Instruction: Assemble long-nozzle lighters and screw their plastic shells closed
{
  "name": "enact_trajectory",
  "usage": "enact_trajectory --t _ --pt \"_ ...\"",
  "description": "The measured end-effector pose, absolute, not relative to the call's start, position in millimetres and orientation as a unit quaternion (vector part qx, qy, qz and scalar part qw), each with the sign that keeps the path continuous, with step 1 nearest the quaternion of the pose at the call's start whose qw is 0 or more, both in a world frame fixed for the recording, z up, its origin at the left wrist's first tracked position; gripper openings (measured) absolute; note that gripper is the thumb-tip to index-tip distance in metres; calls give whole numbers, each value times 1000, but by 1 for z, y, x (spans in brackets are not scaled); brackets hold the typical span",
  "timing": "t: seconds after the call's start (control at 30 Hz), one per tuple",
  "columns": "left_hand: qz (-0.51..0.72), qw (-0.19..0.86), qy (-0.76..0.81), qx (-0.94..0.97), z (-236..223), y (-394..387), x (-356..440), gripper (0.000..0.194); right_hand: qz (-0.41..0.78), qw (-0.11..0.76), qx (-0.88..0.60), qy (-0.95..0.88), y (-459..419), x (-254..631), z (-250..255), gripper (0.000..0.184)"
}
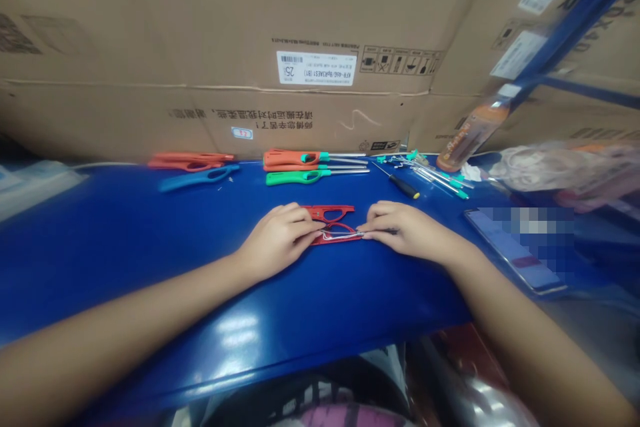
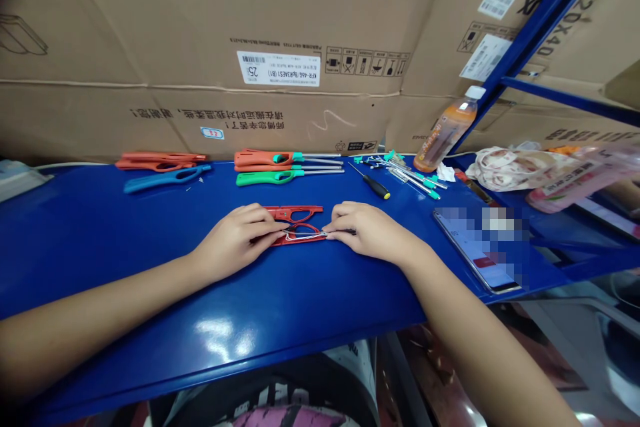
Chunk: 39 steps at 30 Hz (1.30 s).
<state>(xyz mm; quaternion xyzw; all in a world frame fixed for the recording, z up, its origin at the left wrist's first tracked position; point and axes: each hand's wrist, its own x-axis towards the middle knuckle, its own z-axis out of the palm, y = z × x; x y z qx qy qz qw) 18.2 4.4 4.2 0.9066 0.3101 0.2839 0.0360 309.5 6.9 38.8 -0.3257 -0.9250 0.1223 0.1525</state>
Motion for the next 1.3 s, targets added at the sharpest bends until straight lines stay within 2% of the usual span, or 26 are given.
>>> enact_trajectory --t 0.23,0.47,0.6,0.93,1.03,1.13,1.3 --pt "289 33 306 907 5 4 19 21 40 108 -322 -940 2 310 43 27" --pt "281 39 303 910 5 5 19 21 156 196 -336 -908 3 303 38 14" --pt "285 42 302 909 5 5 20 22 210 214 -341 -891 5 300 35 14" --pt "298 49 297 906 6 4 19 22 178 148 -337 -913 7 294 47 18" --pt "306 53 295 904 5 4 20 21 181 127 -364 -905 4 289 53 12" --pt "306 48 292 905 5 4 20 21 201 142 -374 -894 0 279 52 18" --pt "310 49 290 904 4 5 19 20 211 193 -346 -893 -1 268 38 4"
